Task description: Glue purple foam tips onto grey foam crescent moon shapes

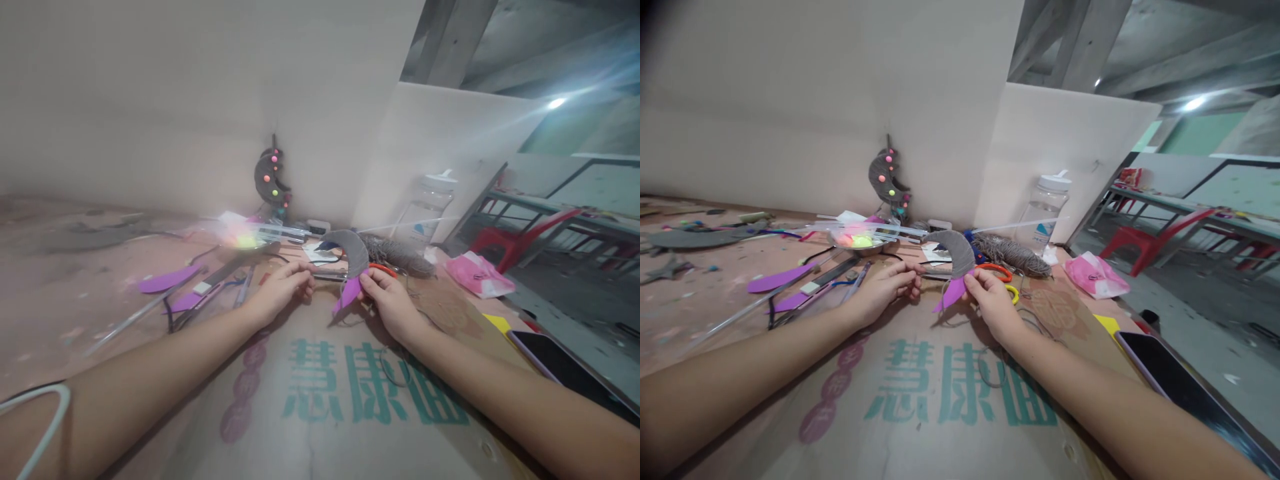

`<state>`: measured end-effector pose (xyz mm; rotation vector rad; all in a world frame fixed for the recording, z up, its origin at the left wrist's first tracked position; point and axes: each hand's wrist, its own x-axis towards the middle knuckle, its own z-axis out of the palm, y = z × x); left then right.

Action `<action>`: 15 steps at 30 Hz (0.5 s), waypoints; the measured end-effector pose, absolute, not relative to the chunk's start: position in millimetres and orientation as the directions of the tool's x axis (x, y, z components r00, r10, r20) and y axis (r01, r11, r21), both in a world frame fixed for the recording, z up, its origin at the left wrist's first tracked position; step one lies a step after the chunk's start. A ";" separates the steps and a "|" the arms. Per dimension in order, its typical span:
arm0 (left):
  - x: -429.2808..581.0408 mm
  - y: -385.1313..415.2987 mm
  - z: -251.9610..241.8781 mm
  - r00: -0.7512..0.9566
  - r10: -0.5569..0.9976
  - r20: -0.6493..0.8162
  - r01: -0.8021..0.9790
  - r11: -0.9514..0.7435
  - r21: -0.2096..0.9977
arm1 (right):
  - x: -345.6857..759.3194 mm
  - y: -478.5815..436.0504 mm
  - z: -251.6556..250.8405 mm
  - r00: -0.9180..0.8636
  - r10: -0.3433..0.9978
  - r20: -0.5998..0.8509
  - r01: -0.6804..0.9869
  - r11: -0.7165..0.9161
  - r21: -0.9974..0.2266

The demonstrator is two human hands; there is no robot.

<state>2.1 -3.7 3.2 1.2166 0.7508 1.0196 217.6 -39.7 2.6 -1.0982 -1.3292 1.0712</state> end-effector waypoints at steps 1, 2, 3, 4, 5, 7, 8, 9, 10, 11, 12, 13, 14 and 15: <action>1.7 -3.2 2.4 0.388 0.919 0.072 -0.193 0.004 0.981 | 216.8 -40.4 3.0 -0.022 0.985 0.173 0.039 0.174 -0.984; 1.3 -2.8 1.6 0.387 0.918 0.088 -0.154 -0.030 0.988 | 216.1 -41.1 3.5 -0.024 0.984 0.174 0.041 0.175 -0.984; 1.1 -2.6 0.9 0.383 0.918 0.101 -0.109 -0.064 0.992 | 215.6 -41.5 3.9 -0.023 0.983 0.181 0.045 0.182 -0.982; 0.9 -2.6 0.3 0.376 0.920 0.111 -0.069 -0.092 0.993 | 215.3 -41.7 4.2 -0.021 0.982 0.188 0.053 0.189 -0.981; 1.0 -2.8 -0.2 0.371 0.921 0.116 -0.039 -0.110 0.993 | 215.1 -41.8 4.4 -0.021 0.981 0.194 0.067 0.195 -0.978; 1.3 -3.4 -0.7 0.365 0.922 0.127 -0.025 -0.127 0.992 | 214.9 -41.8 4.8 -0.021 0.980 0.196 0.090 0.197 -0.976; 1.5 -3.7 -0.8 0.365 0.921 0.134 -0.034 -0.130 0.991 | 214.8 -41.8 5.0 -0.021 0.981 0.193 0.096 0.194 -0.976; 1.8 -4.0 -0.9 0.369 0.919 0.136 -0.042 -0.130 0.991 | 214.6 -42.0 5.3 -0.023 0.982 0.187 0.103 0.189 -0.977; 2.0 -4.2 -1.0 0.372 0.918 0.137 -0.048 -0.128 0.991 | 214.4 -42.3 5.7 -0.024 0.982 0.187 0.108 0.188 -0.976; 2.2 -4.4 -1.0 0.376 0.916 0.136 -0.049 -0.126 0.991 | 214.2 -42.7 6.1 -0.025 0.981 0.190 0.116 0.192 -0.975; 2.3 -4.4 -1.1 0.380 0.915 0.134 -0.047 -0.126 0.991 | 213.9 -43.2 6.6 -0.028 0.980 0.195 0.128 0.197 -0.972; 2.3 -4.5 -1.1 0.384 0.913 0.135 -0.043 -0.128 0.991 | 213.6 -43.7 7.1 -0.031 0.979 0.200 0.144 0.203 -0.969; 2.2 -4.4 -1.2 0.388 0.911 0.139 -0.040 -0.135 0.990 | 213.3 -44.2 7.6 -0.035 0.978 0.204 0.161 0.207 -0.965; 2.0 -4.3 -1.2 0.391 0.909 0.147 -0.035 -0.145 0.989 | 212.9 -44.6 8.1 -0.038 0.977 0.208 0.172 0.211 -0.962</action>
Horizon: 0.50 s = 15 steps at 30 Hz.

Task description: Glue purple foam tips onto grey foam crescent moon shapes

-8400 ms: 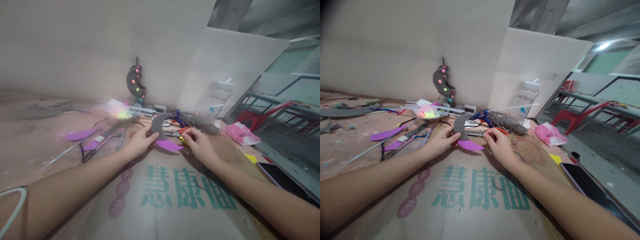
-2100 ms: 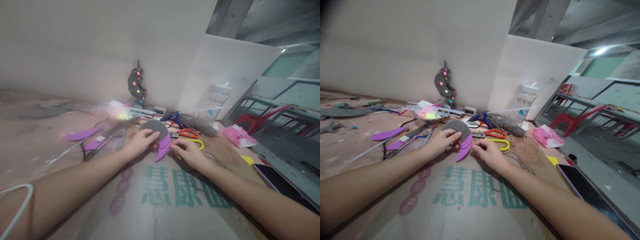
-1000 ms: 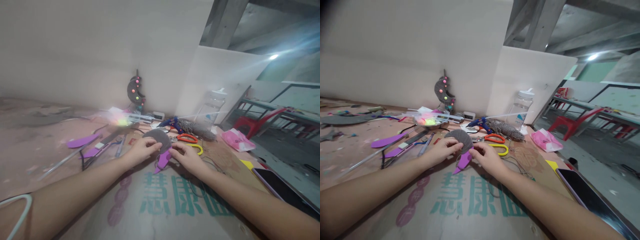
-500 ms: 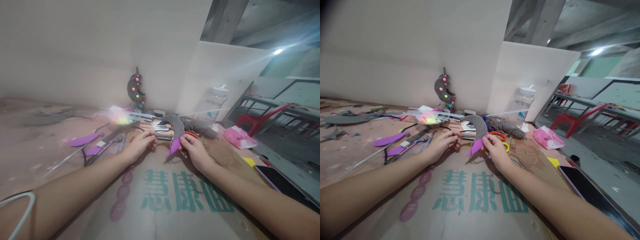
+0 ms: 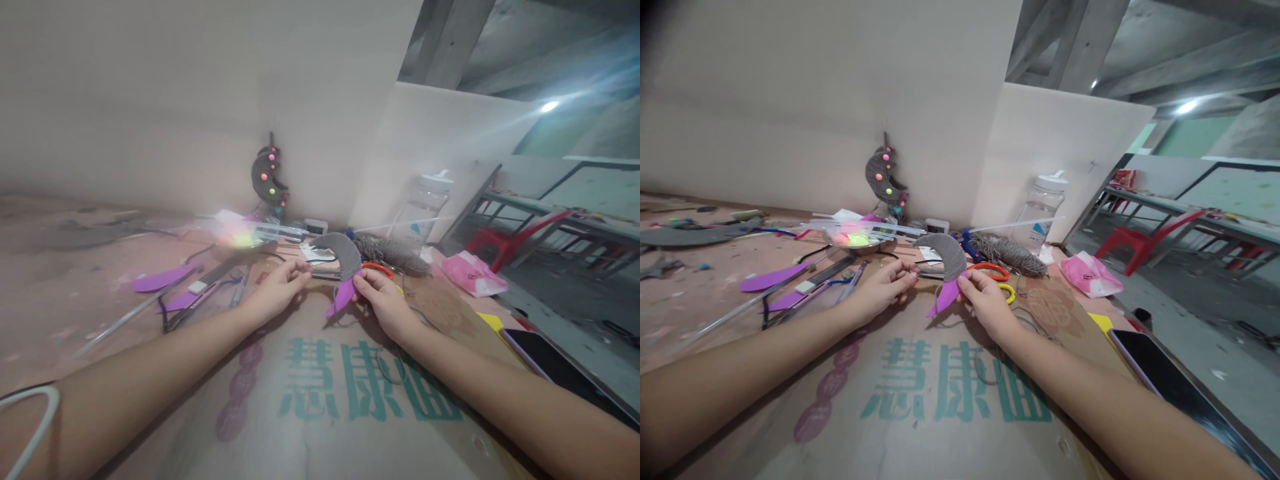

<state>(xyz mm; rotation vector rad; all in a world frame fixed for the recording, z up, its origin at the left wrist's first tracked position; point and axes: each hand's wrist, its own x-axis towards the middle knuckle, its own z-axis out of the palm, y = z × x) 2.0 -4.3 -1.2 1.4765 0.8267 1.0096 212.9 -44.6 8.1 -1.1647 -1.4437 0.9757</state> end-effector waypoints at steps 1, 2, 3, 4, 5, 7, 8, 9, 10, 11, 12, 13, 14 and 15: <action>1.7 -4.2 -1.1 0.396 0.906 0.151 -0.026 -0.153 0.988 | 212.6 -45.0 8.5 -0.044 0.977 0.208 0.178 0.213 -0.961; 1.5 -4.1 -1.0 0.403 0.903 0.148 -0.011 -0.157 0.987 | 212.3 -45.3 8.8 -0.050 0.977 0.209 0.178 0.215 -0.960; 1.5 -4.0 -0.7 0.410 0.902 0.140 0.010 -0.157 0.988 | 211.9 -45.4 9.0 -0.057 0.976 0.212 0.173 0.218 -0.960; 1.5 -4.0 -0.4 0.414 0.902 0.125 0.037 -0.154 0.987 | 211.7 -45.5 9.0 -0.064 0.975 0.213 0.165 0.221 -0.961; 1.7 -4.1 -0.1 0.413 0.904 0.110 0.066 -0.150 0.987 | 211.4 -45.6 8.9 -0.073 0.974 0.212 0.158 0.222 -0.962; 2.5 -3.9 0.1 0.407 0.908 0.101 0.091 -0.151 0.984 | 211.1 -45.5 8.7 -0.082 0.974 0.213 0.144 0.223 -0.964; 2.9 -3.7 -0.3 0.405 0.908 0.112 0.083 -0.158 0.984 | 211.0 -45.5 8.5 -0.084 0.973 0.213 0.139 0.223 -0.965; 3.3 -3.3 -1.0 0.405 0.905 0.128 0.057 -0.165 0.985 | 210.8 -45.6 8.5 -0.087 0.974 0.210 0.138 0.220 -0.966; 3.6 -2.8 -2.0 0.407 0.901 0.147 0.020 -0.169 0.985 | 210.7 -45.6 8.4 -0.087 0.974 0.208 0.139 0.218 -0.966; 3.9 -2.2 -3.2 0.411 0.897 0.164 -0.019 -0.171 0.985 | 210.6 -45.7 8.4 -0.089 0.975 0.204 0.141 0.215 -0.966; 4.0 -1.7 -4.4 0.412 0.894 0.178 -0.051 -0.172 0.984 | 210.5 -45.8 8.4 -0.090 0.975 0.201 0.142 0.212 -0.967; 4.2 -1.2 -5.5 0.411 0.892 0.189 -0.074 -0.173 0.982 | 210.5 -45.8 8.4 -0.091 0.976 0.198 0.141 0.209 -0.968; 4.3 -0.9 -6.3 0.409 0.891 0.198 -0.091 -0.176 0.980 | 210.4 -45.8 8.3 -0.092 0.976 0.197 0.136 0.209 -0.969; 4.3 -0.7 -6.7 0.407 0.890 0.206 -0.098 -0.181 0.979 | 210.4 -45.8 8.1 -0.089 0.976 0.201 0.126 0.211 -0.969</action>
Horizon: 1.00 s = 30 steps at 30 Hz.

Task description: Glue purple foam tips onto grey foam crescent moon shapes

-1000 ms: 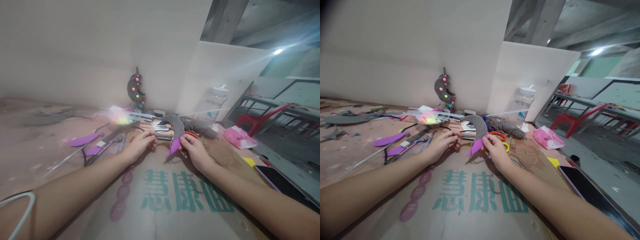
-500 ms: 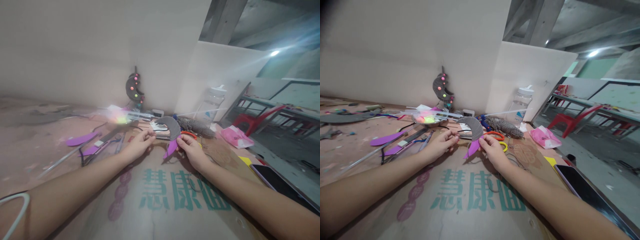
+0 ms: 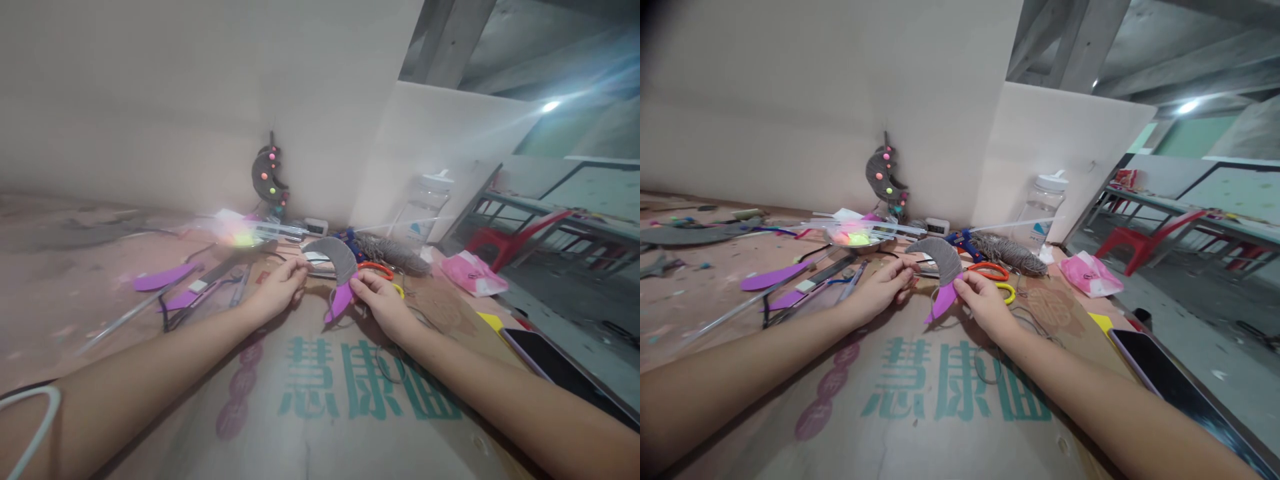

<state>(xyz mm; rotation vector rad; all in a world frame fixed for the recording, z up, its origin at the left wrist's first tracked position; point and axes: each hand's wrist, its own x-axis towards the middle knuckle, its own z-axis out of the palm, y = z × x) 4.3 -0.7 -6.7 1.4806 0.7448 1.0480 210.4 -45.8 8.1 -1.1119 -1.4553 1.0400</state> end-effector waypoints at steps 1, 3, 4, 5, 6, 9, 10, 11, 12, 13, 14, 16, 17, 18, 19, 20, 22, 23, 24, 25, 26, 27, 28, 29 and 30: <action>4.4 -0.7 -6.6 0.404 0.891 0.209 -0.096 -0.185 0.978 | 210.3 -45.7 7.9 -0.089 0.975 0.203 0.118 0.213 -0.970; 4.2 -1.3 -5.3 0.407 0.893 0.193 -0.069 -0.181 0.981 | 210.3 -45.4 7.2 -0.092 0.974 0.207 0.114 0.217 -0.969; 3.9 -2.0 -4.0 0.412 0.894 0.177 -0.036 -0.178 0.983 | 210.2 -45.2 6.8 -0.096 0.973 0.209 0.117 0.219 -0.969; 3.4 -2.9 -2.5 0.417 0.896 0.154 0.011 -0.174 0.985 | 210.2 -45.0 6.4 -0.100 0.972 0.211 0.118 0.222 -0.968; 2.8 -3.9 -0.8 0.423 0.897 0.129 0.063 -0.171 0.983 | 210.1 -44.8 6.0 -0.104 0.972 0.212 0.116 0.223 -0.968; 0.6 -6.8 3.9 0.418 0.903 0.094 0.189 -0.188 0.964 | 209.7 -44.3 4.8 -0.117 0.973 0.201 0.097 0.212 -0.972; 0.0 -7.3 4.9 0.411 0.906 0.104 0.208 -0.204 0.956 | 209.6 -44.3 4.6 -0.121 0.973 0.194 0.096 0.206 -0.974; -0.3 -7.5 5.6 0.402 0.907 0.125 0.216 -0.226 0.950 | 209.5 -44.4 4.4 -0.127 0.974 0.188 0.103 0.202 -0.974; -0.5 -7.3 5.8 0.399 0.905 0.147 0.214 -0.248 0.945 | 209.4 -44.6 4.3 -0.132 0.974 0.183 0.114 0.198 -0.974; -0.5 -7.0 5.6 0.403 0.901 0.163 0.202 -0.261 0.944 | 209.3 -44.9 4.2 -0.136 0.975 0.177 0.127 0.194 -0.973; -0.4 -6.6 5.3 0.411 0.896 0.169 0.182 -0.262 0.948 | 209.2 -45.3 4.1 -0.139 0.975 0.171 0.137 0.190 -0.972; 0.0 -6.1 4.5 0.421 0.897 0.136 0.158 -0.220 0.963 | 209.0 -45.8 3.7 -0.138 0.976 0.167 0.148 0.187 -0.971; 0.2 -6.1 4.3 0.412 0.905 0.107 0.169 -0.191 0.967 | 208.8 -45.8 3.4 -0.136 0.976 0.169 0.151 0.189 -0.970; 0.3 -6.2 4.3 0.394 0.916 0.078 0.196 -0.167 0.966 | 208.7 -45.8 3.1 -0.134 0.976 0.172 0.153 0.192 -0.969; 0.3 -6.4 4.4 0.375 0.925 0.059 0.227 -0.153 0.962 | 208.7 -45.6 2.7 -0.133 0.975 0.176 0.151 0.195 -0.969; 0.2 -6.5 4.7 0.368 0.928 0.054 0.244 -0.152 0.958 | 208.6 -45.4 2.4 -0.132 0.975 0.181 0.146 0.199 -0.969; -0.1 -6.4 5.1 0.391 0.917 0.080 0.199 -0.169 0.965 | 208.4 -45.2 1.9 -0.130 0.975 0.179 0.133 0.196 -0.971; -0.3 -6.0 5.2 0.404 0.909 0.101 0.153 -0.176 0.972 | 208.3 -45.3 1.9 -0.124 0.976 0.178 0.127 0.194 -0.973; -0.5 -5.6 5.2 0.407 0.905 0.121 0.116 -0.183 0.976 | 208.1 -45.6 2.0 -0.121 0.977 0.173 0.128 0.188 -0.974; -0.6 -5.2 5.2 0.397 0.907 0.139 0.098 -0.192 0.977 | 207.8 -46.0 2.2 -0.118 0.979 0.168 0.131 0.183 -0.974; -0.7 -4.9 5.3 0.379 0.913 0.153 0.102 -0.205 0.973 | 207.6 -46.5 2.5 -0.115 0.980 0.165 0.130 0.180 -0.975; -0.7 -4.6 5.5 0.361 0.918 0.165 0.119 -0.221 0.968 | 207.3 -47.0 2.9 -0.111 0.980 0.165 0.124 0.178 -0.976; -0.7 -4.4 5.7 0.349 0.920 0.177 0.136 -0.236 0.962 | 207.1 -47.5 3.4 -0.108 0.980 0.168 0.115 0.180 -0.977; -0.6 -4.1 5.9 0.339 0.922 0.187 0.148 -0.249 0.957 | 207.0 -47.8 3.9 -0.107 0.980 0.171 0.111 0.182 -0.977; -0.6 -3.7 5.9 0.330 0.924 0.194 0.155 -0.256 0.954 | 207.1 -47.9 4.4 -0.106 0.979 0.172 0.114 0.184 -0.976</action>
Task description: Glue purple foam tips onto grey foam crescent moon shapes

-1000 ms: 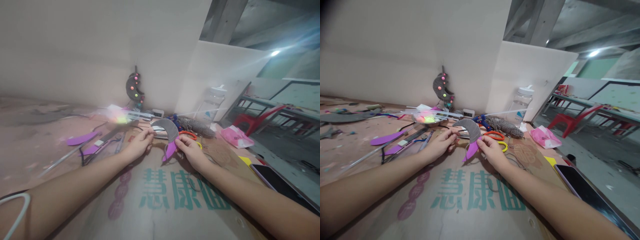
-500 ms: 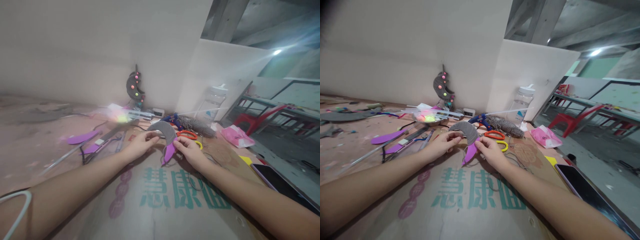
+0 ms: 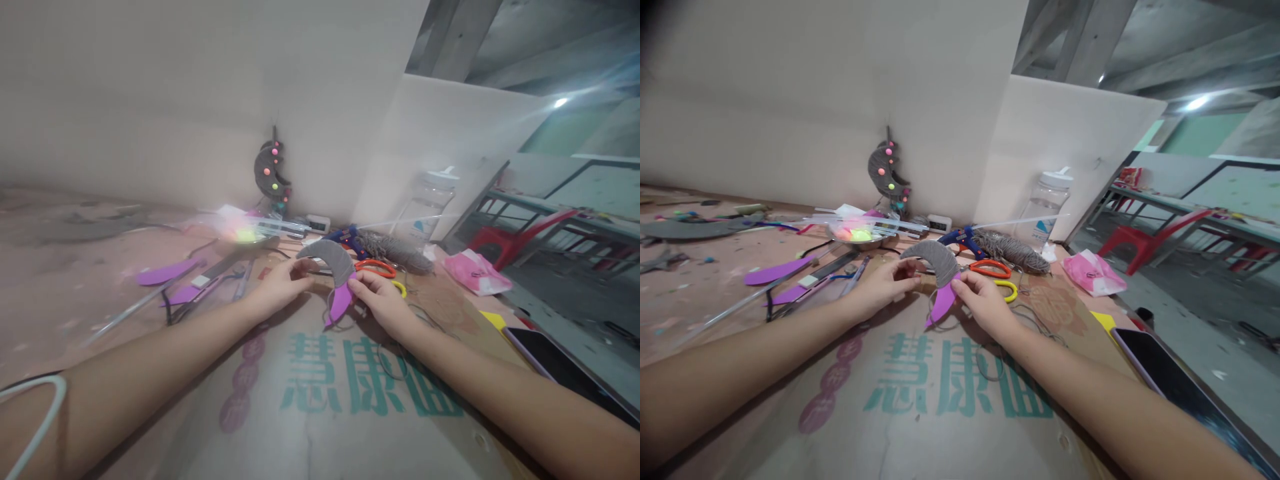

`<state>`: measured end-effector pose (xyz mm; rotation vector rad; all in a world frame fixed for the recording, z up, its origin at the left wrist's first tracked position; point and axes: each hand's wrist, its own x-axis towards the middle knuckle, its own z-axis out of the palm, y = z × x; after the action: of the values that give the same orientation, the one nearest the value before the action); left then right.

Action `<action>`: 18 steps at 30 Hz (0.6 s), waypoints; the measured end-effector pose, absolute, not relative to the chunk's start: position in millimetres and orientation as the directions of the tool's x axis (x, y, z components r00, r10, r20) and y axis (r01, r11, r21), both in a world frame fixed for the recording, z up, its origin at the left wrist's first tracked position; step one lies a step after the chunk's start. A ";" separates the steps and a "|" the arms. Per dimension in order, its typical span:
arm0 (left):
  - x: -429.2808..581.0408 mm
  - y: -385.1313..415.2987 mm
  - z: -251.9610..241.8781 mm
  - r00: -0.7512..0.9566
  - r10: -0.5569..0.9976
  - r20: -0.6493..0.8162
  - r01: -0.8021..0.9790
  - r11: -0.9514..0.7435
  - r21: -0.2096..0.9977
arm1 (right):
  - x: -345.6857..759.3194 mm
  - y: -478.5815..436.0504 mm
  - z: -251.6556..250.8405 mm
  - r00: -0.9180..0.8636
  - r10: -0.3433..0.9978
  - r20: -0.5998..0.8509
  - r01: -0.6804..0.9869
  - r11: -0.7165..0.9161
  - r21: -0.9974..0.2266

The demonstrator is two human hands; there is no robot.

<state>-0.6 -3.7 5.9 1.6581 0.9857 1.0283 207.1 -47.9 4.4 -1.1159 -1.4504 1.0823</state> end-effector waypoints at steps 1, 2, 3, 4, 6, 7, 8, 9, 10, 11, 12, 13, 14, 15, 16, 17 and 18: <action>-0.6 -3.1 5.6 0.320 0.926 0.199 0.157 -0.258 0.953 | 207.2 -47.9 4.8 -0.106 0.980 0.171 0.125 0.184 -0.975; -0.6 -2.2 5.0 0.312 0.929 0.199 0.151 -0.255 0.955 | 207.4 -47.6 5.0 -0.109 0.980 0.167 0.144 0.182 -0.973; -0.7 -1.1 3.9 0.307 0.931 0.199 0.130 -0.248 0.960 | 207.7 -47.2 5.0 -0.108 0.980 0.165 0.159 0.181 -0.970; -0.8 0.2 2.6 0.308 0.931 0.195 0.094 -0.234 0.968 | 208.0 -46.6 4.8 -0.103 0.980 0.168 0.163 0.183 -0.969; -0.8 2.6 -0.4 0.323 0.932 0.162 -0.019 -0.164 0.986 | 208.5 -45.1 3.6 -0.091 0.980 0.177 0.140 0.189 -0.972; -0.7 3.4 -1.7 0.330 0.934 0.133 -0.087 -0.110 0.990 | 208.7 -44.4 2.7 -0.086 0.979 0.182 0.118 0.192 -0.974; -0.5 3.9 -2.7 0.335 0.937 0.102 -0.149 -0.054 0.987 | 208.8 -43.6 1.9 -0.082 0.979 0.186 0.097 0.194 -0.976; -0.3 4.1 -3.4 0.337 0.939 0.073 -0.204 -0.002 0.979 | 209.0 -43.0 1.1 -0.081 0.979 0.188 0.086 0.195 -0.977; -0.1 3.9 -3.7 0.339 0.939 0.050 -0.248 0.038 0.968 | 209.1 -42.6 0.5 -0.082 0.978 0.191 0.084 0.197 -0.977; 0.0 3.4 -3.6 0.342 0.939 0.039 -0.276 0.060 0.959 | 209.3 -42.3 0.1 -0.084 0.977 0.194 0.089 0.201 -0.976; 0.0 2.8 -3.3 0.343 0.939 0.040 -0.281 0.062 0.958 | 209.5 -42.1 -0.2 -0.086 0.976 0.199 0.097 0.207 -0.974; -0.2 2.2 -2.7 0.338 0.940 0.049 -0.260 0.043 0.965 | 209.6 -42.0 -0.3 -0.091 0.975 0.202 0.108 0.211 -0.972; -0.5 1.6 -2.0 0.329 0.942 0.064 -0.218 0.010 0.976 | 209.8 -42.0 -0.3 -0.096 0.974 0.204 0.116 0.215 -0.970; -0.9 1.1 -1.2 0.317 0.945 0.085 -0.163 -0.034 0.986 | 209.9 -42.0 -0.2 -0.098 0.974 0.206 0.122 0.217 -0.969; -1.3 0.8 -0.4 0.306 0.946 0.110 -0.103 -0.081 0.991 | 209.9 -42.1 -0.1 -0.099 0.973 0.206 0.125 0.218 -0.968; -1.6 0.8 0.3 0.297 0.945 0.133 -0.049 -0.124 0.991 | 209.8 -42.2 0.0 -0.099 0.973 0.207 0.126 0.219 -0.968; -1.9 0.9 0.9 0.290 0.945 0.150 -0.006 -0.155 0.988 | 209.6 -42.4 0.2 -0.099 0.973 0.207 0.127 0.219 -0.967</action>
<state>-1.9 0.9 0.9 1.4581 0.9232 1.0879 209.6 -42.4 0.2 -1.1028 -1.4668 1.0396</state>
